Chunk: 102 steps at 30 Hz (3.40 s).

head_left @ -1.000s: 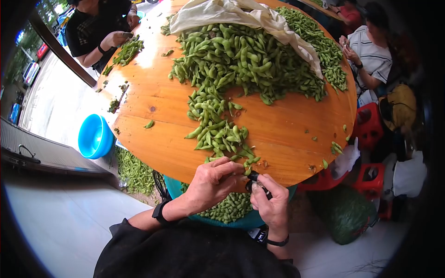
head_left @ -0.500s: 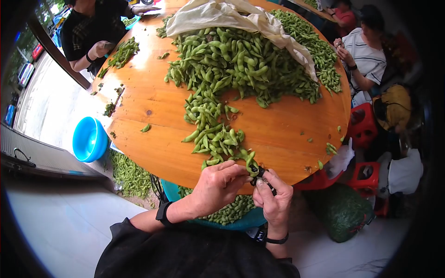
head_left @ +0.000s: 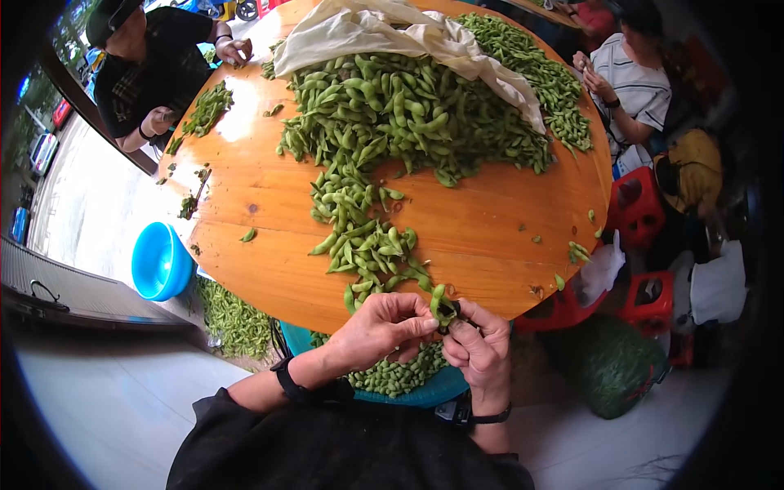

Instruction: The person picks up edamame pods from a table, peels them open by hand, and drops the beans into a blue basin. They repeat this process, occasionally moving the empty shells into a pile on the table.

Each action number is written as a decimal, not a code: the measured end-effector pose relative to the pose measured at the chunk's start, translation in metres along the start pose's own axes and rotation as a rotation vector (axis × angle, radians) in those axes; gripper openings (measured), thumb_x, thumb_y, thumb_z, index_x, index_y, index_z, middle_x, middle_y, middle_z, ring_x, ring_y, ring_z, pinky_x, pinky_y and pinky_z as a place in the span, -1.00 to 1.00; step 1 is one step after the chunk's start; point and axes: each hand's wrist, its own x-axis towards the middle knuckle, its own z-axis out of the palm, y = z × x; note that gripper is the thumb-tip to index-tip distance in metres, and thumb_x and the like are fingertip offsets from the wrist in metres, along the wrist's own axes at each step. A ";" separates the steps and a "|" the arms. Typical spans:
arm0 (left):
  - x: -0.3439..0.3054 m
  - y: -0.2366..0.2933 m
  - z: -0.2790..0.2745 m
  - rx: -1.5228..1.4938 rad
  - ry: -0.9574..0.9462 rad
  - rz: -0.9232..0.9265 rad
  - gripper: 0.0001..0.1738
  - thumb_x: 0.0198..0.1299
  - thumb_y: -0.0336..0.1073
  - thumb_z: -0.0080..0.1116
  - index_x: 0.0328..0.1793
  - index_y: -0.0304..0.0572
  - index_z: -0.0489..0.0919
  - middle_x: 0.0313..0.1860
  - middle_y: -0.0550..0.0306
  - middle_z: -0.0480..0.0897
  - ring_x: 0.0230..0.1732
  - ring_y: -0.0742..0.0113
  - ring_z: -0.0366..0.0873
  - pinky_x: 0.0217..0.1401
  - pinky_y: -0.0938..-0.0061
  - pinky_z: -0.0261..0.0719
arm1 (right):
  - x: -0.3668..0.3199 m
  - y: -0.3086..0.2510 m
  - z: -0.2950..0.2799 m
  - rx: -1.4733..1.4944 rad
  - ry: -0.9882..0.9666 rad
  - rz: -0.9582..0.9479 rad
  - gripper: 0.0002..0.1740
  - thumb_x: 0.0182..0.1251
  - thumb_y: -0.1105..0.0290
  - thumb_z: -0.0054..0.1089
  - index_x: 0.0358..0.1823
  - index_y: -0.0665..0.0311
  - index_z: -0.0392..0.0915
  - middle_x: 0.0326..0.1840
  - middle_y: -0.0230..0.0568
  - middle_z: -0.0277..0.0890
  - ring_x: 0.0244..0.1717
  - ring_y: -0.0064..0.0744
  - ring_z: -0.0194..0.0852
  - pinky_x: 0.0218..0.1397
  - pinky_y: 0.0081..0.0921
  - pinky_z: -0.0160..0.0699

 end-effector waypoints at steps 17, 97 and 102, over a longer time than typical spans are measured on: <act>0.003 -0.020 -0.002 0.926 0.063 0.499 -0.94 0.42 -0.50 -0.09 -0.16 -0.36 0.35 -0.40 -0.12 0.50 -0.41 0.10 0.49 -0.34 0.29 0.44 | -0.007 0.027 0.036 -1.381 0.403 -0.753 -0.82 0.20 0.63 0.20 -0.14 0.43 0.56 -0.39 -0.06 0.47 -0.45 -0.06 0.53 -0.40 -0.30 0.49; -0.015 -0.026 0.001 0.928 0.111 0.502 -0.75 0.24 -0.42 0.33 0.02 -0.33 0.63 -0.40 0.09 0.61 -0.40 0.32 0.64 -0.39 0.48 0.56 | -0.047 -0.005 -0.014 -0.979 0.308 -0.352 -0.89 0.21 0.71 0.13 -0.23 0.56 0.55 -0.48 -0.23 0.46 -0.61 -0.59 0.44 -0.56 -0.61 0.34; -0.016 -0.033 0.007 0.466 0.091 0.117 -0.79 0.29 -0.38 0.30 -0.02 -0.33 0.64 -0.42 0.02 0.62 -0.49 0.34 0.58 -0.42 0.49 0.51 | -0.049 0.004 -0.007 -0.735 0.244 -0.155 -0.84 0.33 0.68 0.09 -0.10 0.59 0.55 -0.41 -0.27 0.48 -0.59 -0.64 0.40 -0.58 -0.64 0.29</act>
